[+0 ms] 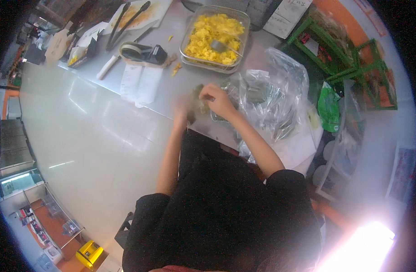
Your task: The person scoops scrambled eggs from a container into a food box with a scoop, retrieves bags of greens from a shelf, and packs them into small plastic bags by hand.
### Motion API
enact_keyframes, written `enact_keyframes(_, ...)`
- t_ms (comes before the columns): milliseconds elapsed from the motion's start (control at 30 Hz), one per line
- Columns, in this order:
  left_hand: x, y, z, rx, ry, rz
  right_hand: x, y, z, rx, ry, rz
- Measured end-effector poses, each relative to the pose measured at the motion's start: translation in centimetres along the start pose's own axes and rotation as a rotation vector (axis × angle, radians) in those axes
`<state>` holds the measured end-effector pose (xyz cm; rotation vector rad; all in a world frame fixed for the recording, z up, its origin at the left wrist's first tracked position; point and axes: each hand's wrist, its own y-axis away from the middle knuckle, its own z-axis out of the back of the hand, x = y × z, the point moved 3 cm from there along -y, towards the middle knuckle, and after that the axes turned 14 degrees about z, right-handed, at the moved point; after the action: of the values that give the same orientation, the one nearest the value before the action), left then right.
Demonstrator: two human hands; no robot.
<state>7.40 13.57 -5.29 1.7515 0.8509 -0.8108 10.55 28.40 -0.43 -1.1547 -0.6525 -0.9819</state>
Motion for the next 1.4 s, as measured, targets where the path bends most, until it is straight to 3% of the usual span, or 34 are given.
enact_keyframes(167, -1.3, 0.6, -0.3, -0.064, -0.296, -0.132, 0.2, -0.5, 0.0, 0.038, -0.057, -0.04)
enact_keyframes(267, -2.0, 1.0, -0.8, -0.126, -0.508, -0.231, 1.5, -1.1, 0.5, 0.175, 0.107, 0.164)
enact_keyframes(333, -2.4, 1.5, -1.1, -0.146, -0.592, -0.247, 2.3, -1.2, 0.9, 0.203, 0.126, 0.172)
enact_keyframes(533, -3.4, 2.0, -2.6, -0.019, -0.769, -0.47, 1.9, -0.7, 1.7, 0.152, 0.25, 0.146)
enact_keyframes(667, -3.0, 1.9, -2.8, 0.012, -0.819, -0.412, 1.8, -0.5, 1.9, 0.133, 0.314, 0.182)
enact_keyframes(967, -4.1, 3.5, -3.6, -0.026, -0.908, -0.466, 1.3, -0.2, 2.4, -0.033, 0.115, -0.209)
enact_keyframes(1067, -4.1, 4.0, -3.9, -0.027, -0.968, -0.505, -0.7, 0.0, 2.8, -0.001, 0.142, -0.458)
enact_keyframes(1167, -5.1, 5.1, -4.5, 0.009, -0.97, -0.53, -2.0, 0.2, 2.8, -0.078, 0.143, -0.432)
enact_keyframes(1267, -5.1, 5.5, -4.9, 0.019, -0.917, -0.548, -1.0, 0.0, 2.5, -0.185, -0.201, -0.399)
enact_keyframes(1400, -4.8, 6.3, -4.9, -0.033, -0.94, -0.576, -0.2, -0.4, 2.8, 0.042, 0.21, -0.421)
